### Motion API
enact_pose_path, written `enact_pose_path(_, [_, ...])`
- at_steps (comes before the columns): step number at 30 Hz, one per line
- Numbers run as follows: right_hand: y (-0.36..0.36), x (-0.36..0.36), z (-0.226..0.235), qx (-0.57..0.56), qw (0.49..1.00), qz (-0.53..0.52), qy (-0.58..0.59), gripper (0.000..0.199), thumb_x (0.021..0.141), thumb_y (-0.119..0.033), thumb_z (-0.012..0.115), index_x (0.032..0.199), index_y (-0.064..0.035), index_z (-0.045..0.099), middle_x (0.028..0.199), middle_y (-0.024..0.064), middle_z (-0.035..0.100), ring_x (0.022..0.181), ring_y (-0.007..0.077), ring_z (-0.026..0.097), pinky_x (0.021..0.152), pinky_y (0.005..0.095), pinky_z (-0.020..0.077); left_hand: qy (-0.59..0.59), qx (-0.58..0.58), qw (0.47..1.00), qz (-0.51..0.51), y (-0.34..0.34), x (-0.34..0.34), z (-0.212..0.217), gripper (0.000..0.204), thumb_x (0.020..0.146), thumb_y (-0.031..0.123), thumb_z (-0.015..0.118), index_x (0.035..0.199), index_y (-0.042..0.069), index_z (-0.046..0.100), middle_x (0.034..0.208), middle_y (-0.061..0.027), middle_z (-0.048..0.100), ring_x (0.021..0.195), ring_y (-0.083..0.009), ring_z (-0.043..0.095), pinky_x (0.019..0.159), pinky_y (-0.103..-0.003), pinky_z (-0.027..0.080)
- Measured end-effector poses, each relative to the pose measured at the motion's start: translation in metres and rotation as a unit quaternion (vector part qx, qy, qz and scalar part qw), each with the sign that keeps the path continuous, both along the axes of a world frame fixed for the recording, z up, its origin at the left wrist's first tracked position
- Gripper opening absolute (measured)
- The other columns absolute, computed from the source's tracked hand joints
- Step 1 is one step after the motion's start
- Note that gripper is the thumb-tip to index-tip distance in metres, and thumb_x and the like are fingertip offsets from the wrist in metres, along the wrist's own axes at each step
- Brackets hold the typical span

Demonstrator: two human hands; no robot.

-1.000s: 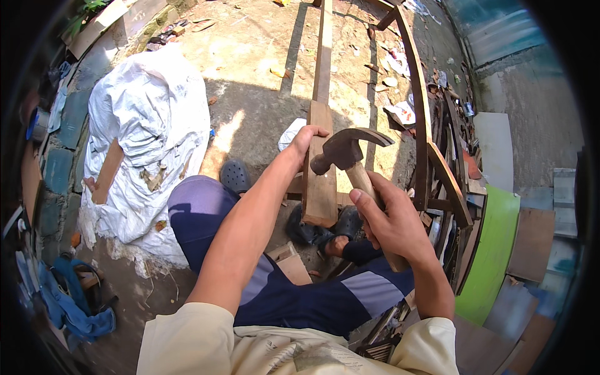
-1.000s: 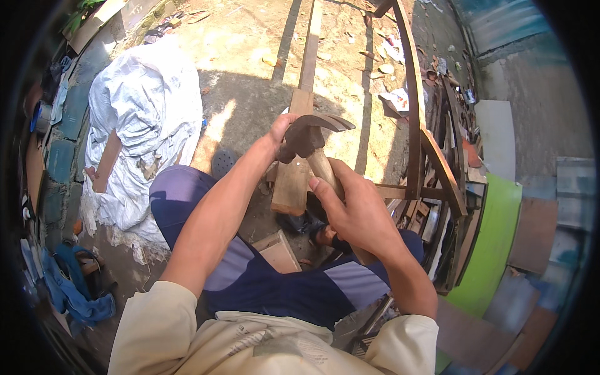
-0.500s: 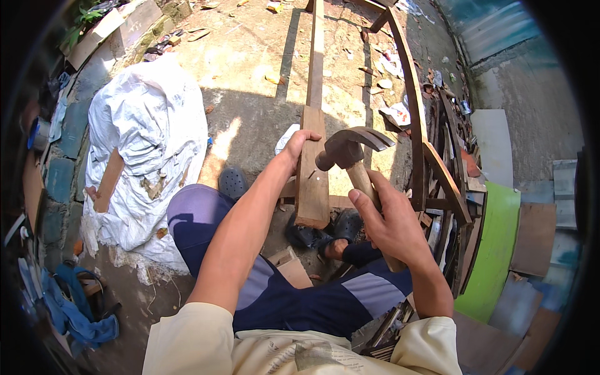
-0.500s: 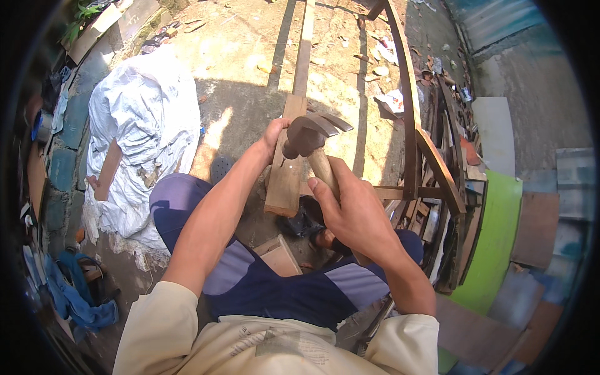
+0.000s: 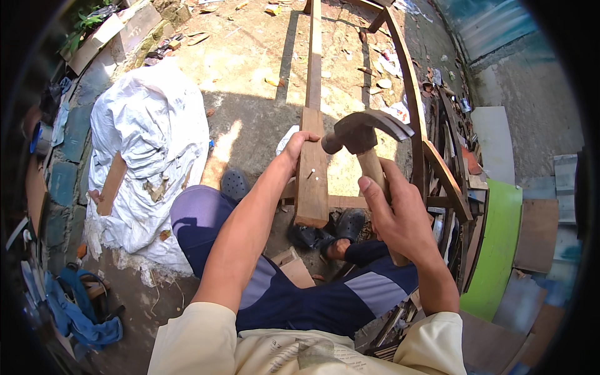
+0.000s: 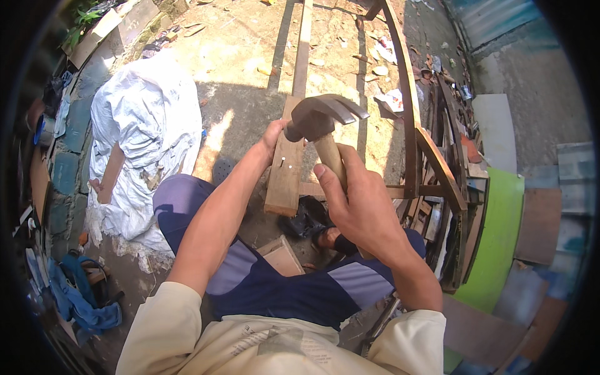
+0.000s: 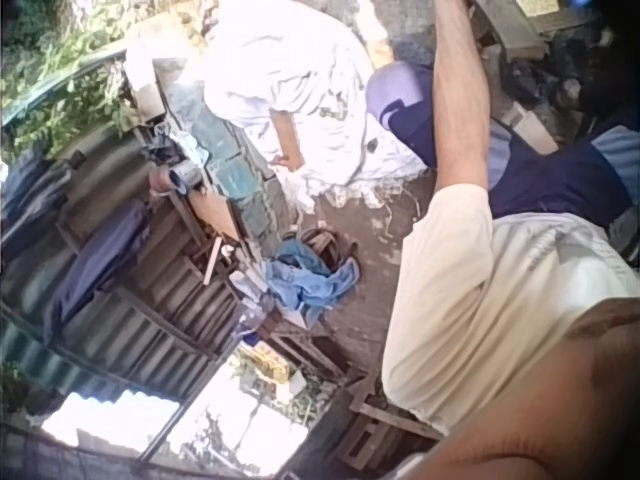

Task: The person sits on the ground and uses a hammer to drive nails into a wooden plank. They repeatedly pick up nails from a small bag and hammer them into the wood.

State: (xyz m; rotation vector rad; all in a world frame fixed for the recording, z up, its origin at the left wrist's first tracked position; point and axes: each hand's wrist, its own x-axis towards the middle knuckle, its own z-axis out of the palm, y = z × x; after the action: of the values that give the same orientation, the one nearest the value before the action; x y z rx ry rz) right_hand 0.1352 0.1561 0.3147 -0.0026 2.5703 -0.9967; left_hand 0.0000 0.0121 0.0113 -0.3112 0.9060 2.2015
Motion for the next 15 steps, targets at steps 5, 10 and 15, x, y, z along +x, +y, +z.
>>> enact_pose_path(5, [-0.003,0.003,-0.008,-0.128,0.969,-0.077,0.199,0.031,0.102,-0.018,0.055,0.123,0.0029,0.047,0.070,0.0164,0.059,0.056,0.0270,0.060,0.054,0.0377,0.0442,-0.042,-0.029,0.999,0.014,0.009,0.001,0.013,0.032,0.089,0.024,0.048,0.103,-0.002,0.061,0.085,-0.0149,0.067,0.075,-0.0259,0.069,0.066,-0.043,0.058])
enact_pose_path(10, [0.002,0.009,-0.033,0.054,0.995,0.085,0.014,0.033,0.101,-0.025,0.056,0.119,0.0021,0.049,0.069,0.0230,0.058,0.067,0.0392,0.064,0.065,0.0471,0.0463,-0.039,0.002,0.999,-0.017,0.006,-0.003,0.003,0.039,0.084,0.031,0.055,0.108,0.000,0.060,0.091,-0.0159,0.068,0.075,-0.0270,0.066,0.071,-0.043,0.055])
enact_pose_path(15, [-0.003,-0.002,0.004,-0.069,0.985,-0.054,0.151,0.032,0.101,-0.021,0.057,0.121,0.0026,0.050,0.072,0.0198,0.062,0.061,0.0313,0.063,0.057,0.0413,0.0463,-0.047,-0.038,0.998,0.006,0.001,0.002,0.014,0.033,0.088,0.024,0.051,0.105,-0.002,0.060,0.089,-0.0166,0.068,0.076,-0.0267,0.068,0.068,-0.042,0.058])
